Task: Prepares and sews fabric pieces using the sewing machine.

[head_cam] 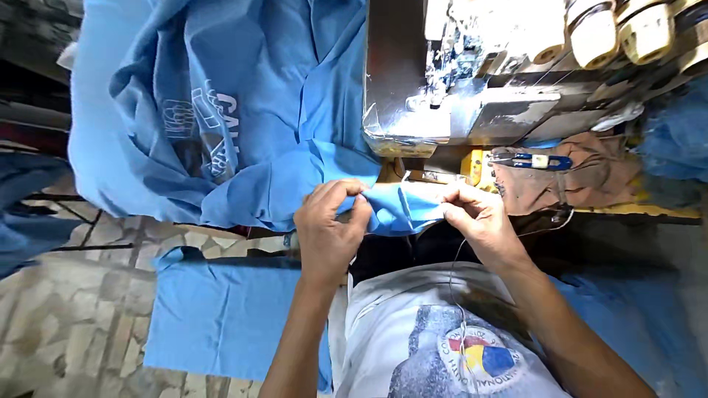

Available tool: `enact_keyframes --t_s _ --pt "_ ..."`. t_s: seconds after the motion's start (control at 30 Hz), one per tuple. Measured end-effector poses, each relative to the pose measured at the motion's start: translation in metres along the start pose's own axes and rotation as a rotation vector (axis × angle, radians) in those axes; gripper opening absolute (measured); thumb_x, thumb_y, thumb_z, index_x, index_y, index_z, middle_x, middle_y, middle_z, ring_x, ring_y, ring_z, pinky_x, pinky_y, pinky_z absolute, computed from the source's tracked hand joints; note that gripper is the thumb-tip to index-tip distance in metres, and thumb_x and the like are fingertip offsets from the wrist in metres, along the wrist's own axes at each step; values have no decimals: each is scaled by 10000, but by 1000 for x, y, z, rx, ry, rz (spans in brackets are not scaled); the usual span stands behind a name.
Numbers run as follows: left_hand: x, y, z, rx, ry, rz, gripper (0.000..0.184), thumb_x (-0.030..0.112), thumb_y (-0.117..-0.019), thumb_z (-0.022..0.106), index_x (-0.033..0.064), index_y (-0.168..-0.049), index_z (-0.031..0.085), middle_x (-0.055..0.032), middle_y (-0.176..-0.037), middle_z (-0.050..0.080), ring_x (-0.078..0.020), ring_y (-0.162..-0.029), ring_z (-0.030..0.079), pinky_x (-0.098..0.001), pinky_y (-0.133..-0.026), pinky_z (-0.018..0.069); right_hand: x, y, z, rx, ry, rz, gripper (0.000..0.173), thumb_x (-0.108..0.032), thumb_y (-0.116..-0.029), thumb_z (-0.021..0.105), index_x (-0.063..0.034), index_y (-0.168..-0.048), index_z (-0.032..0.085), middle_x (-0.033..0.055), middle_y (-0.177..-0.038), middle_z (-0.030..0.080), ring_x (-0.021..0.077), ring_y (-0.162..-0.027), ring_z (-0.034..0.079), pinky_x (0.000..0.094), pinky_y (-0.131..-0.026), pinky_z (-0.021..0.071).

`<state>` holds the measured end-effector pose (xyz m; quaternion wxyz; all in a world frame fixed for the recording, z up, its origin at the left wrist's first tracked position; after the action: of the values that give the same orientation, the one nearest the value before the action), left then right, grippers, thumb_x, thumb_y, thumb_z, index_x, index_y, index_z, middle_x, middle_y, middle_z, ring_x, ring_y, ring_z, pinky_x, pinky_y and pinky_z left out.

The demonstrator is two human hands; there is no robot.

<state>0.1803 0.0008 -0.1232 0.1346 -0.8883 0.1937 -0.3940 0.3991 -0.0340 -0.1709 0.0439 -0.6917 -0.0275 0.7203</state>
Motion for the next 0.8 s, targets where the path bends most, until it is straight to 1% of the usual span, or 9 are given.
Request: enact_keyframes --t_s 0.07,0.1,0.2,0.27,0.37,0.47,0.6,0.73,0.8 --pt "11 -2 -3 -151 353 -21 200 167 -972 507 92 -869 662 22 -977 701 -49 -974 664 -252 -853 562 10 -11 2 -261 -296 104 206 -211 -990 513 -143 -1034 703 -49 -1055 697 40 -976 642 230 -820 548" --pt "24 -5 -1 -192 384 26 241 202 -983 497 83 -843 653 36 -889 681 -3 -869 651 -198 -758 554 14 -18 10 -385 -449 150 341 -417 -1024 476 -181 -1119 704 -65 -1092 720 30 -1003 648 228 -828 542" --pt "57 -17 -9 -180 114 147 304 163 -983 398 58 -809 625 26 -662 537 6 -590 498 -155 -519 383 4 -30 34 -658 -776 287 662 -788 -933 377 -244 -1113 709 -107 -933 725 -41 -831 660 167 -716 551" --pt "50 -21 -34 -234 22 70 277 160 -985 389 93 -822 603 70 -627 481 42 -534 444 -132 -479 341 -7 -29 31 -714 -735 324 505 -670 -990 462 -229 -1017 707 -133 -806 681 -80 -686 602 114 -600 497" --pt "22 -17 -54 -423 115 -49 205 173 -994 463 135 -884 632 124 -661 523 76 -569 486 -97 -499 382 -9 -31 16 -759 -628 207 113 -190 -1041 570 -145 -974 650 -97 -779 637 -57 -710 609 117 -640 521" --pt "0 -7 -42 -505 338 -126 182 252 -998 642 121 -896 718 110 -721 653 57 -639 601 -113 -571 505 -6 -31 8 -694 -503 192 84 -169 -1016 621 -113 -1013 684 -50 -856 667 -4 -774 634 159 -693 547" --pt "-8 -2 -32 -532 445 -183 178 164 -1011 576 92 -905 699 33 -976 642 -16 -864 618 -152 -717 524 -11 -30 6 -647 -349 168 109 -121 -1012 596 -79 -985 693 -14 -903 656 27 -795 621 170 -694 538" --pt "3 -3 -34 -532 406 -296 127 88 -984 563 96 -966 689 33 -858 674 -22 -733 631 -162 -619 518 -21 -25 8 -587 -221 273 138 -104 -1020 578 -66 -947 689 7 -803 657 41 -681 616 163 -591 521" --pt "4 -2 -33 -494 294 -253 118 148 -942 669 114 -1047 712 56 -931 697 -5 -849 667 -171 -747 566 -23 -24 7 -574 -223 319 119 -123 -1017 579 -75 -974 680 12 -820 653 51 -692 617 172 -596 524"
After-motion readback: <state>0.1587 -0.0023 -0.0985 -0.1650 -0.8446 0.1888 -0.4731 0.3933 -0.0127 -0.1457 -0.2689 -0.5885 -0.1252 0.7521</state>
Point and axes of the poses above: each hand's wrist, its own y-axis away from the middle knuckle, its own z-axis out of the palm, x = y × z, the point moved 1 cm from there along -y, towards the middle knuckle
